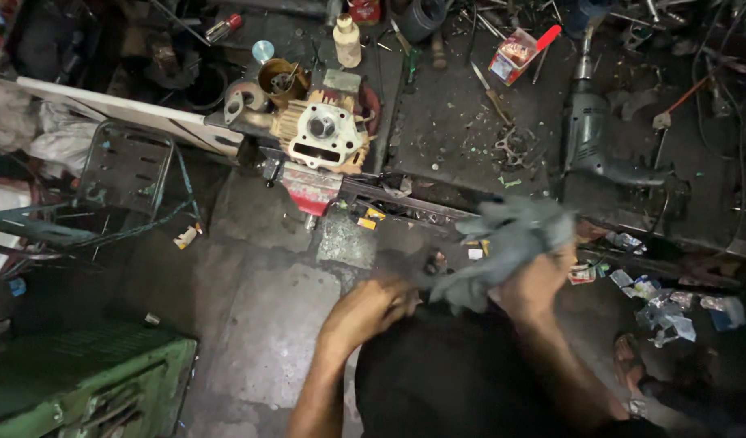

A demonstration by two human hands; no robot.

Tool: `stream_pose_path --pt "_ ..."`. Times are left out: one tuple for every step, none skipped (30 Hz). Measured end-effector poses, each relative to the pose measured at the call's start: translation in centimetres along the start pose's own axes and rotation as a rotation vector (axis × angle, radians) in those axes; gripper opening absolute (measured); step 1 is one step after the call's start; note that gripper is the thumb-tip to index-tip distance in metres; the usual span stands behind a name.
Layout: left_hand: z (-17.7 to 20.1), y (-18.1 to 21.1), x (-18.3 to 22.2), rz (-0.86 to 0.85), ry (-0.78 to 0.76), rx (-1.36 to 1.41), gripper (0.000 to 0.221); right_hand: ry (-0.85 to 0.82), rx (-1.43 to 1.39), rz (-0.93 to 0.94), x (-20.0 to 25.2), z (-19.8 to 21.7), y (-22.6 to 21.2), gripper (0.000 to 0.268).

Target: The person cleans a small engine component clamped in a bench vise using a rag. They repeatedly wipe the exterior surfaces and openings of the part, then remove it from the vise and continue wiping it by hand.

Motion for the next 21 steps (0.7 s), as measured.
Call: stream_pose_path --pt "2.8 1.2 0.4 0.007 0.206 0.141 0.037 0.018 0.108 0.028 0.3 -0.2 0.8 0.043" --pt "5.2 3.5 0.5 -0.106 0.393 0.158 0.037 0.038 0.215 0.053 0.8 -0.4 1.4 0.046" --pt "7.1 5.7 0.9 -0.223 0.578 0.173 0.037 0.082 0.302 0.031 1.1 -0.4 2.4 0.046" --pt "8.7 7.7 1.2 -0.349 0.76 0.183 0.037 0.125 0.388 0.013 1.2 -0.3 3.2 0.047" --pt "9.2 8.7 0.4 -0.373 0.805 0.161 0.035 0.169 0.473 -0.005 1.2 -0.2 3.9 0.048" --pt "9.5 9.6 -0.6 -0.397 0.854 0.142 0.032 0.112 0.398 0.025 1.0 -0.8 4.1 0.051" --pt "9.7 10.2 -1.4 -0.422 0.902 0.124 0.031 0.055 0.322 0.055 0.6 -1.5 4.2 0.055" --pt "9.9 10.1 -2.2 -0.411 0.972 0.178 0.028 -0.002 0.251 0.085 0.2 -2.0 4.1 0.059" --pt "9.9 9.9 -3.0 -0.4 1.041 0.234 0.025 -0.005 0.236 0.087 -0.3 -2.0 4.0 0.061" --pt "10.0 9.6 -3.6 -0.392 1.107 0.289 0.023 -0.006 0.221 0.093 -0.9 -2.0 4.0 0.063" --pt "9.9 9.2 -4.6 -0.374 1.116 0.323 0.023 -0.006 0.206 0.099 -1.5 -1.9 4.0 0.064" --pt "9.6 8.9 -5.4 -0.351 1.122 0.356 0.023 0.022 0.227 0.067 -1.9 -1.6 4.2 0.064" --pt "9.4 8.5 -6.1 -0.327 1.127 0.389 0.022 0.05 0.248 0.036 -2.4 -1.2 4.5 0.063" --pt "9.2 8.4 -6.9 -0.337 1.126 0.395 0.022 0.075 0.266 0.004 -2.9 -0.8 4.8 0.062" --pt "9.2 8.4 -7.6 -0.346 1.125 0.401 0.023 0.066 0.254 0.019 -3.4 -0.6 4.8 0.06" --pt "9.4 8.4 -8.3 -0.354 1.125 0.404 0.023 0.055 0.238 0.034 -4.1 -0.6 4.9 0.059" --pt "9.7 8.5 -8.9 -0.36 1.141 0.369 0.021 0.044 0.223 0.048 -4.7 -0.5 4.9 0.057" --pt "10.2 8.7 -9.5 -0.365 1.159 0.333 0.019 0.051 0.225 0.043 -5.6 -0.2 5.0 0.05" --pt "10.7 8.8 -9.9 -0.369 1.177 0.297 0.018 0.058 0.227 0.038 -6.4 0.1 5.2 0.043" --pt "11.1 9.2 -10.6 -0.404 1.127 0.28 0.015 0.067 0.23 0.027 -7.2 0.4 5.3 0.036" --pt "11.5 9.6 -11.2 -0.439 1.077 0.262 0.013 0.02 0.204 0.038 -8.0 0.1 5.3 0.029"
Point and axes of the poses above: each hand's wrist, its own x-axis away from the middle knuckle, its own z-axis out of the back of the hand, y = z × x, the point moved 9 cm from there along -x, towards the middle knuckle, and after that the axes turned 15 degrees about -x, right-handed, at the moved point
